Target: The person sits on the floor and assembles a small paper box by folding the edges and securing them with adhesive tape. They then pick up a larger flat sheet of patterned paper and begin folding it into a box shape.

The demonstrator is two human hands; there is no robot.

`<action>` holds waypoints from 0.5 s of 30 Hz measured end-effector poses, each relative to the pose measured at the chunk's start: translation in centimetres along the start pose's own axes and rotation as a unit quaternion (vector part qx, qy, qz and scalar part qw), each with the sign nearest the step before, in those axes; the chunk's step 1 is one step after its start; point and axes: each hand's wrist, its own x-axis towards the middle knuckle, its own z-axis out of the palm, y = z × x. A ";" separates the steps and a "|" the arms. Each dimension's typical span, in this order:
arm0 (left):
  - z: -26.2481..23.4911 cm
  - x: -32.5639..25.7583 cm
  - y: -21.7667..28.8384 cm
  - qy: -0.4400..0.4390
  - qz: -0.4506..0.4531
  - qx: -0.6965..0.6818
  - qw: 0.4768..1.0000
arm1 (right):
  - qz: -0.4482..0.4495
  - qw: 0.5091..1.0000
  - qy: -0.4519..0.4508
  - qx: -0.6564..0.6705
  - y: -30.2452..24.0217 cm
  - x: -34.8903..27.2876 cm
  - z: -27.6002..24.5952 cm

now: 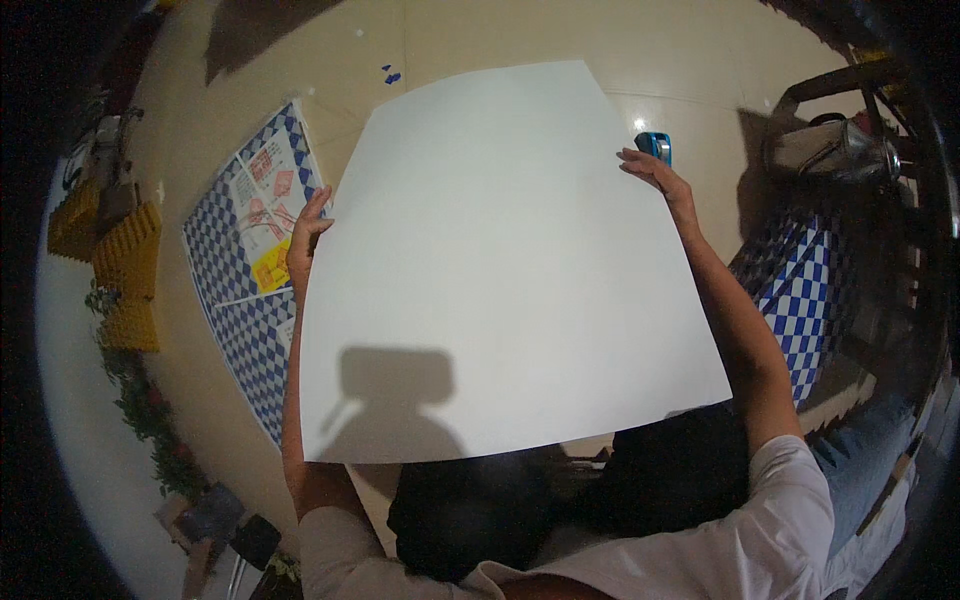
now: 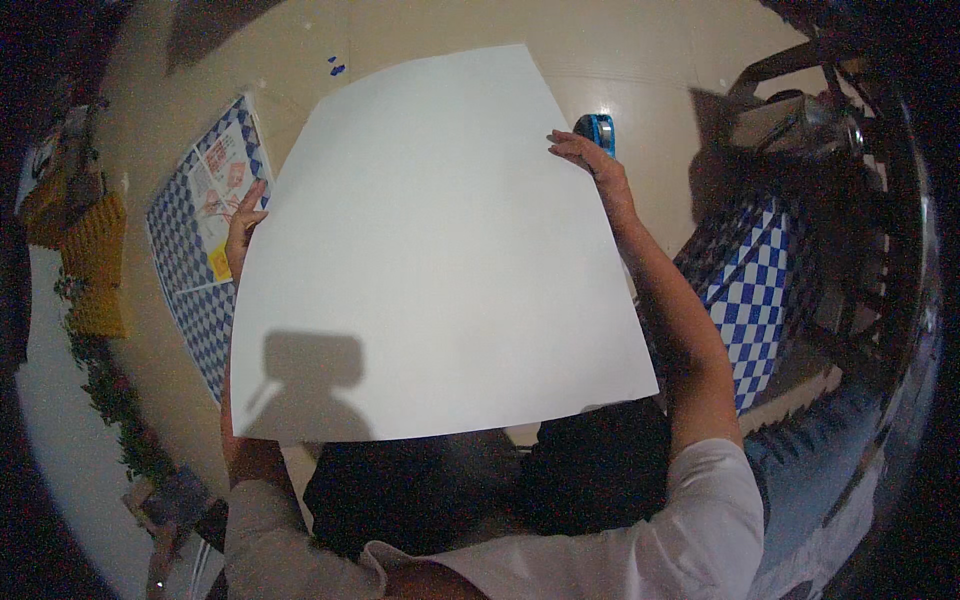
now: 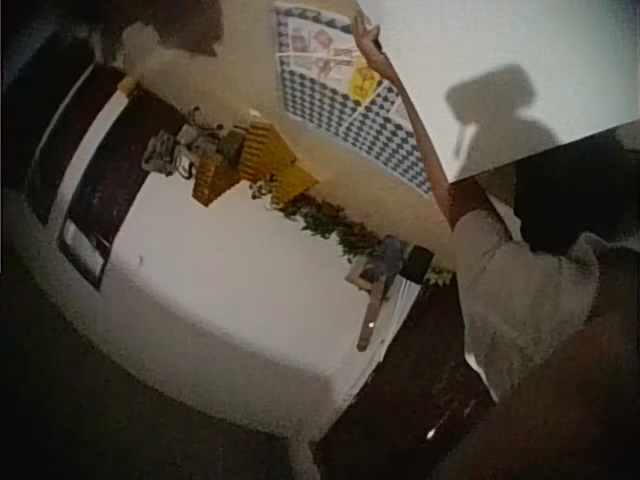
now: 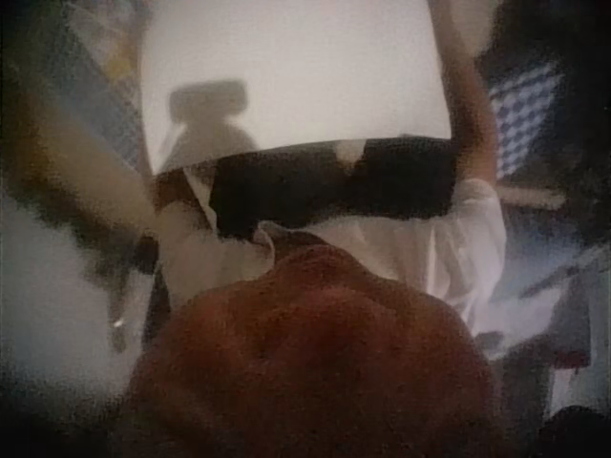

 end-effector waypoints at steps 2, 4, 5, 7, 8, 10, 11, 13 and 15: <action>-0.5 1.3 1.0 -0.028 -0.005 0.002 1.000 | -0.044 0.998 -0.023 -0.025 0.2 0.8 -0.1; -1.2 2.1 2.2 -0.045 -0.046 -0.017 0.998 | -0.069 0.990 -0.030 -0.122 -0.7 2.0 0.2; -1.2 2.6 2.9 -0.049 -0.080 -0.043 0.995 | -0.082 0.981 -0.033 -0.172 -1.1 2.5 0.2; -2.1 3.2 2.5 -0.097 -0.048 -0.015 0.994 | -0.094 0.971 -0.069 -0.210 -1.5 4.1 -0.2; -3.3 3.6 1.0 -0.141 0.016 0.040 0.989 | -0.100 0.965 -0.087 -0.228 -1.6 4.6 -0.3; -3.9 2.6 -0.5 -0.193 0.051 0.089 0.976 | -0.044 0.971 -0.099 -0.215 -2.0 4.5 -0.1; -4.1 1.4 -0.9 -0.198 0.025 0.088 0.976 | -0.016 0.972 -0.105 -0.208 -2.2 4.5 0.1; -3.6 -0.7 -1.6 -0.214 -0.007 0.089 0.973 | -0.006 0.977 -0.109 -0.185 -0.6 3.3 -0.5; -1.5 -3.2 -3.6 -0.238 -0.019 0.084 0.968 | -0.003 0.975 -0.114 -0.188 1.1 1.2 -1.0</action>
